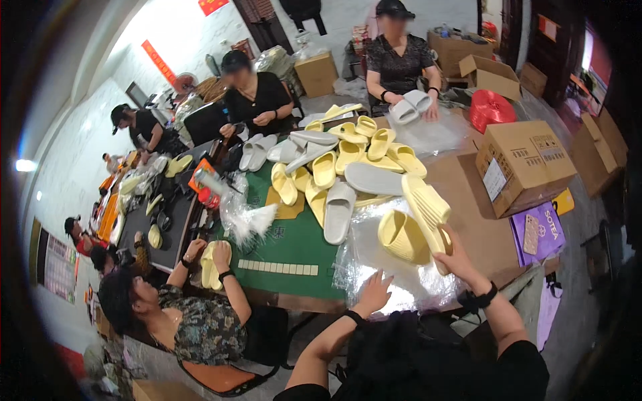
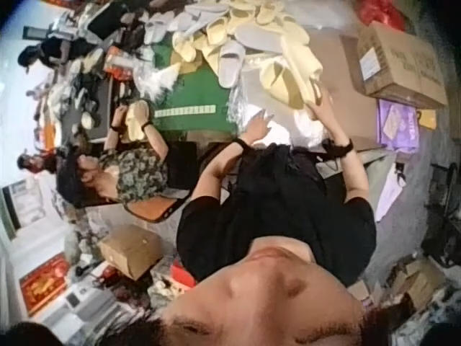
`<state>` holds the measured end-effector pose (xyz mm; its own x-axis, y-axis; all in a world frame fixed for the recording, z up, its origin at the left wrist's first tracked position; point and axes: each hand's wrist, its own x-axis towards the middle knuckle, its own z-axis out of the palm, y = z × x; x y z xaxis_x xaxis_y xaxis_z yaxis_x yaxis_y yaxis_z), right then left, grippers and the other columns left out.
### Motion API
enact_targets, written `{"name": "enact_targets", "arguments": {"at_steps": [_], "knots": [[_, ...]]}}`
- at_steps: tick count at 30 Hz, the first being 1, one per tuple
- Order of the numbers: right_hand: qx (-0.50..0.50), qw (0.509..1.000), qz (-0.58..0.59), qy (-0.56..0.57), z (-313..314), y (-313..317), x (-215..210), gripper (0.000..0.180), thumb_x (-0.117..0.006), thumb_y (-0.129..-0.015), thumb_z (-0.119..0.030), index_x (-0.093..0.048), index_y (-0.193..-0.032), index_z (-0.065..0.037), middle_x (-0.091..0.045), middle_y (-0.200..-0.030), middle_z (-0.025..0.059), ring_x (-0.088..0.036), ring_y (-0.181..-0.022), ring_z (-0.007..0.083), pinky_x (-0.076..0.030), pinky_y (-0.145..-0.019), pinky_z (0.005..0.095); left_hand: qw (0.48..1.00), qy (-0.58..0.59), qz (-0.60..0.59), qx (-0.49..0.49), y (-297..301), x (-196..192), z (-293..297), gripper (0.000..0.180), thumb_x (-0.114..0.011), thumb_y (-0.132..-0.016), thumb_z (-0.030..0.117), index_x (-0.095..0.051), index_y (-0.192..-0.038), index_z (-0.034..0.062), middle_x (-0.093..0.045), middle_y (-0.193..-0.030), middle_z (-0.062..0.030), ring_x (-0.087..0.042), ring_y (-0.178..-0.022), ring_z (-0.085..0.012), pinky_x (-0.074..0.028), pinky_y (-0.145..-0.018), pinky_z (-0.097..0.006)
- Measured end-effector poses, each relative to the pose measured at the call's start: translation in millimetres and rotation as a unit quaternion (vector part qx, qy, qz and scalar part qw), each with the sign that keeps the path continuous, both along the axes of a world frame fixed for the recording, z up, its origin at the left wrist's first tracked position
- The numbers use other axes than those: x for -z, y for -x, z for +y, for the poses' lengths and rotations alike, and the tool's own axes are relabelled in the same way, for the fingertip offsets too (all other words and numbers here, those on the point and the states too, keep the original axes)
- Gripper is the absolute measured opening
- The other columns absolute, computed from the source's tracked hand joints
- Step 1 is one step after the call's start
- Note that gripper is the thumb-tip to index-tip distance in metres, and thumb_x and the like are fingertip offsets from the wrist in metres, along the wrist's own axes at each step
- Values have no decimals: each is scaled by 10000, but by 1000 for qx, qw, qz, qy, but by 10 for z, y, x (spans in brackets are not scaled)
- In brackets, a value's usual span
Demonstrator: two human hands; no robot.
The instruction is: Packing pairs of slippers into individual plastic bags and then into a larger sack.
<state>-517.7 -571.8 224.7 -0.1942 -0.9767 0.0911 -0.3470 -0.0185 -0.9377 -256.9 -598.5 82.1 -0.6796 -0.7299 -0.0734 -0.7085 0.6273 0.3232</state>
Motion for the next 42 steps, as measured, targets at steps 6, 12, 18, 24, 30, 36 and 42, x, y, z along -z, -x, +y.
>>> {"name": "enact_targets", "arguments": {"at_steps": [6, 12, 18, 24, 30, 36, 42], "knots": [[87, 982, 45, -162, 365, -188, 375, 692, -678, -720, -255, -366, -1330, -159, -428, -1165, 256, -459, -1069, 378, -390, -926, 409, 990, -140, -9, 34, 159, 178, 106, 539, -595, -789, 294, -434, -1268, 107, -343, -1324, -255, -367, -1211, -389, -343, -977, -468], [143, 898, 390, -145, 238, 13, 827, 743, -708, -672, -310, -387, -1320, -139, -425, -1148, 274, -430, -1079, 415, -372, -916, 459, 992, -51, -35, 111, 167, 201, 278, 571, -607, -761, 251, -429, -1303, 259, -310, -1344, -264, -356, -1203, -415, -346, -969, -483], [191, 879, 382, -213, 270, 135, 967, 662, -663, -707, -315, -424, -1294, -126, -372, -1268, 262, -394, -1140, 416, -338, -941, 489, 982, -46, -104, 148, 59, 475, 197, 555, -523, -812, 252, -361, -1338, 319, -222, -1395, -273, -290, -1262, -424, -287, -1018, -492], [140, 936, 288, -144, 417, 78, 1239, 499, -572, -808, -242, -429, -1222, -2, -356, -1302, 268, -349, -1190, 419, -282, -997, 466, 948, 65, -122, 288, -107, 639, 18, 585, -452, -860, 189, -237, -1401, 250, -151, -1433, -230, -330, -1219, -442, -324, -986, -492], [155, 956, 246, -23, 615, -103, 1584, 466, -609, -710, -118, -467, -1133, 14, -488, -1121, 262, -463, -1064, 399, -378, -895, 451, 980, -50, 38, 187, -238, 1000, 24, 826, -557, -731, 191, -113, -1427, 215, -180, -1355, -356, -387, -1107, -469, -312, -995, -472], [107, 950, 260, -134, 306, 66, 1551, 281, -596, -740, -58, -544, -1014, -17, -561, -998, 197, -525, -932, 391, -428, -757, 439, 975, 96, -33, 199, -225, 878, 155, 613, -539, -805, 259, -319, -1371, 174, -227, -1418, -192, -331, -1213, -405, -303, -981, -514], [214, 938, 228, -146, -215, 54, 1261, 381, -569, -771, -36, -478, -1140, 2, -555, -1030, 247, -516, -974, 389, -420, -814, 413, 986, 68, -113, 100, 26, 225, 264, 554, -512, -816, 348, -416, -1303, 102, -357, -1362, -150, -327, -1228, -353, -299, -971, -492]]}}
